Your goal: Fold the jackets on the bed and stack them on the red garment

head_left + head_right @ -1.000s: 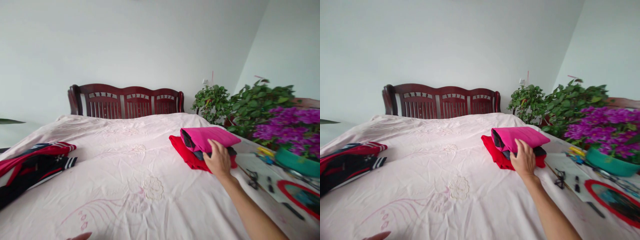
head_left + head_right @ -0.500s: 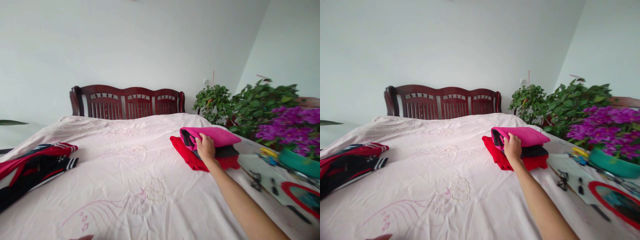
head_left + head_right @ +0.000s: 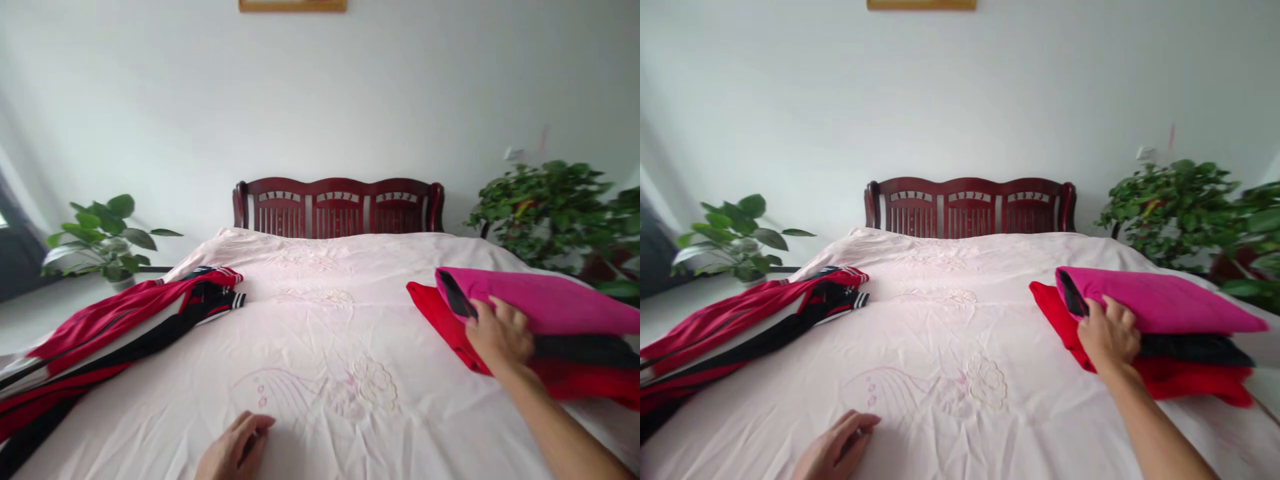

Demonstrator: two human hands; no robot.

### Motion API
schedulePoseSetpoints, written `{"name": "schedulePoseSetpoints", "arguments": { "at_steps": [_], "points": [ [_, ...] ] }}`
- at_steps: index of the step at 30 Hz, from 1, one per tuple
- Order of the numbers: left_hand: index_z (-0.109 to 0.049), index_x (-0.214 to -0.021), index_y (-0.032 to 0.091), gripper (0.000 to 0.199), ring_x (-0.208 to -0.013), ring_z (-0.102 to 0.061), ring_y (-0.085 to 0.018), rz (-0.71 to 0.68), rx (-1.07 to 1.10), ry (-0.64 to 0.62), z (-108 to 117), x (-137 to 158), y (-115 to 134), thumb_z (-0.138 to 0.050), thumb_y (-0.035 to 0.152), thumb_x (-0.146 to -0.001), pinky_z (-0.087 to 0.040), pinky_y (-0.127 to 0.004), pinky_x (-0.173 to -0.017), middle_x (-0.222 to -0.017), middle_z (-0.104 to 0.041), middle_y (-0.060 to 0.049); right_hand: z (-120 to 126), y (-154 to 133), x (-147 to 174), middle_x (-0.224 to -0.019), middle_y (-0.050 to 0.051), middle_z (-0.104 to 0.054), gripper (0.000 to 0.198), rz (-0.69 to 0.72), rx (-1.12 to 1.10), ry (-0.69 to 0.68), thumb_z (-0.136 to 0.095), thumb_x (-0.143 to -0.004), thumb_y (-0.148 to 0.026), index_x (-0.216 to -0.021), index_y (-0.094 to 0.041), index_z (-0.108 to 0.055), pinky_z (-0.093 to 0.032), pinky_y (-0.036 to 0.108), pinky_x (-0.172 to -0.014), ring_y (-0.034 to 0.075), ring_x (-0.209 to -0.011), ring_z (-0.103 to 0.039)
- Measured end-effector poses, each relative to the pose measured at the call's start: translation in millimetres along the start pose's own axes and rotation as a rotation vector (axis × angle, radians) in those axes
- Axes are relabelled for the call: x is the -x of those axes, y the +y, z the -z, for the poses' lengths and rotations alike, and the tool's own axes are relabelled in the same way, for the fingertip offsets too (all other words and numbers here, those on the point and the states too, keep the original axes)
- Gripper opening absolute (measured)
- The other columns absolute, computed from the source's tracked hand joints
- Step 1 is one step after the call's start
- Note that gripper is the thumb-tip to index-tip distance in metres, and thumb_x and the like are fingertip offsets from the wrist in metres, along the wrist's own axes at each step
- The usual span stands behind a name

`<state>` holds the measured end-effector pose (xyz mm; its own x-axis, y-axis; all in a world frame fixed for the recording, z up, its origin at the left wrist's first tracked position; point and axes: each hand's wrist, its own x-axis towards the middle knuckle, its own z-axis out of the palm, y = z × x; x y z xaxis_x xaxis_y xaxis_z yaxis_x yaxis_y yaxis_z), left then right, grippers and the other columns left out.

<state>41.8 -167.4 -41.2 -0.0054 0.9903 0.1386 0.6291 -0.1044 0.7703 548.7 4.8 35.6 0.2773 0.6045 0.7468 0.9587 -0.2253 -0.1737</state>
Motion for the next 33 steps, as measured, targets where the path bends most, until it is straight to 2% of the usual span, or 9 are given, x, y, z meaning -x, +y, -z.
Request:
{"name": "schedulePoseSetpoints", "arguments": {
  "at_steps": [3, 5, 9, 12, 15, 22, 33],
  "points": [
    [-0.074, -0.096, 0.026, 0.027, -0.078, -0.068, -0.016, -0.004, -0.056, -0.009, 0, 2, 8, -0.048, 0.027, -0.086, -0.05, -0.022, -0.073, -0.089, -0.073, -0.001, 7, -19, 26, -0.148, 0.018, -0.041, 0.057, 0.051, -0.128, 0.088, -0.047, -0.081, -0.027, -0.138, -0.025, -0.05, -0.04, 0.059, -0.09, 0.046, -0.131, -0.037],
    [-0.073, -0.097, 0.025, 0.029, -0.079, -0.067, -0.015, 0.006, -0.094, -0.022, 0, 1, 13, -0.046, 0.023, -0.087, -0.048, -0.023, -0.074, -0.091, -0.072, -0.002, 6, -36, 53, -0.15, 0.015, -0.04, 0.063, 0.118, -0.231, 0.077, -0.047, -0.08, -0.029, -0.143, -0.031, -0.044, -0.039, 0.06, -0.098, 0.044, -0.134, -0.038],
    [-0.073, -0.098, 0.024, 0.031, -0.084, -0.067, -0.015, 0.018, -0.134, -0.035, 2, -1, 15, -0.046, 0.017, -0.084, -0.047, -0.023, -0.076, -0.094, -0.072, -0.002, -12, -77, 114, -0.134, 0.013, -0.056, 0.056, 0.29, -0.441, -0.095, -0.053, -0.072, -0.037, -0.129, -0.038, -0.056, -0.048, 0.057, -0.094, 0.04, -0.12, -0.056],
    [-0.073, -0.098, 0.023, 0.031, -0.086, -0.067, -0.016, 0.006, -0.132, -0.031, 2, -2, 13, -0.048, 0.016, -0.083, -0.046, -0.024, -0.076, -0.095, -0.072, -0.003, -24, -107, 153, -0.123, 0.01, -0.065, 0.039, 0.348, -0.522, -0.243, -0.05, -0.08, -0.044, -0.117, -0.04, -0.063, -0.053, 0.05, -0.093, 0.034, -0.115, -0.061],
    [-0.073, -0.1, 0.023, 0.031, -0.086, -0.066, -0.016, -0.003, -0.123, -0.027, 2, -3, 10, -0.049, 0.016, -0.081, -0.045, -0.024, -0.077, -0.096, -0.072, -0.002, -22, -131, 178, -0.125, 0.009, -0.067, 0.039, 0.413, -0.464, -0.346, -0.04, -0.088, -0.042, -0.118, -0.034, -0.064, -0.052, 0.049, -0.095, 0.031, -0.117, -0.061],
    [-0.075, -0.099, 0.024, 0.031, -0.087, -0.066, -0.015, -0.001, -0.081, -0.003, 1, -4, 5, -0.052, 0.016, -0.079, -0.046, -0.024, -0.078, -0.097, -0.074, 0.0, -6, -146, 181, -0.134, 0.011, -0.062, 0.047, 0.515, -0.276, -0.394, -0.034, -0.093, -0.038, -0.125, -0.021, -0.064, -0.049, 0.046, -0.097, 0.029, -0.12, -0.059],
    [-0.076, -0.099, 0.024, 0.032, -0.086, -0.066, -0.016, -0.044, -0.059, 0.019, 0, -6, -1, -0.053, 0.019, -0.078, -0.046, -0.025, -0.078, -0.096, -0.074, -0.001, -12, -148, 173, -0.129, 0.009, -0.066, 0.045, 0.494, -0.255, -0.432, -0.039, -0.09, -0.039, -0.121, -0.022, -0.067, -0.05, 0.043, -0.096, 0.028, -0.116, -0.062]
  ]
}}
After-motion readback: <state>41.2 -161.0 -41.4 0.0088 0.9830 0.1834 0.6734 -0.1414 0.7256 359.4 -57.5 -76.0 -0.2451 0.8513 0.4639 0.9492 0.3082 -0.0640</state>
